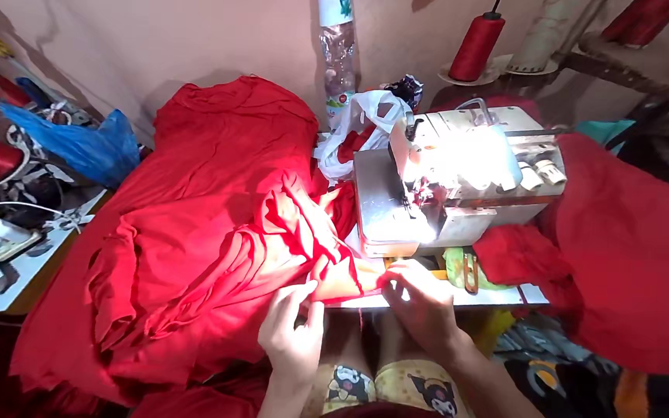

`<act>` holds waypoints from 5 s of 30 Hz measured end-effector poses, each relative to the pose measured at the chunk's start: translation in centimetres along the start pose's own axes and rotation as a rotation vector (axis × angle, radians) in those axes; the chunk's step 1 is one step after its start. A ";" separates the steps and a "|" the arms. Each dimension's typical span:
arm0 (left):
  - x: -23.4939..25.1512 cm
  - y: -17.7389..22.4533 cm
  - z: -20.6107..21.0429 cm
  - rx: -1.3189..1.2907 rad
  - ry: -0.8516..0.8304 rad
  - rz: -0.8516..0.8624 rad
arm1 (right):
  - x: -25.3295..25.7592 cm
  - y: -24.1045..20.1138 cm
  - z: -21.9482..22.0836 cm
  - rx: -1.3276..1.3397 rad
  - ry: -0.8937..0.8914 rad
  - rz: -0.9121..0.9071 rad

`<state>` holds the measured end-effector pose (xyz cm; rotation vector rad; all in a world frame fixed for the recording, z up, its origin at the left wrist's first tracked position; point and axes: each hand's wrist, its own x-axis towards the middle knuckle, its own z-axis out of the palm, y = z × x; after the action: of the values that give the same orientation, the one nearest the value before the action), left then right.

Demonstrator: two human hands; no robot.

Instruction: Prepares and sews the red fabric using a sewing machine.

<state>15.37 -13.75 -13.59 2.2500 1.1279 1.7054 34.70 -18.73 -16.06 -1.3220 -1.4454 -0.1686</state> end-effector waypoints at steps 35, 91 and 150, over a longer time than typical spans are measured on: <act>-8.2 4.5 6.5 -0.514 -0.509 0.085 | 2.6 8.0 -11.2 -0.905 -0.583 0.405; -3.0 -2.3 -3.1 -0.718 -0.643 -0.304 | 2.8 -1.5 -3.4 0.610 -0.972 0.412; 18.2 2.4 10.6 -0.352 -1.131 0.242 | 4.4 4.7 1.2 -0.152 0.492 0.102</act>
<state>27.54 -0.87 -1.92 2.4980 0.2681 0.3588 38.61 -13.47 -15.64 -1.3554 -0.9617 -0.5075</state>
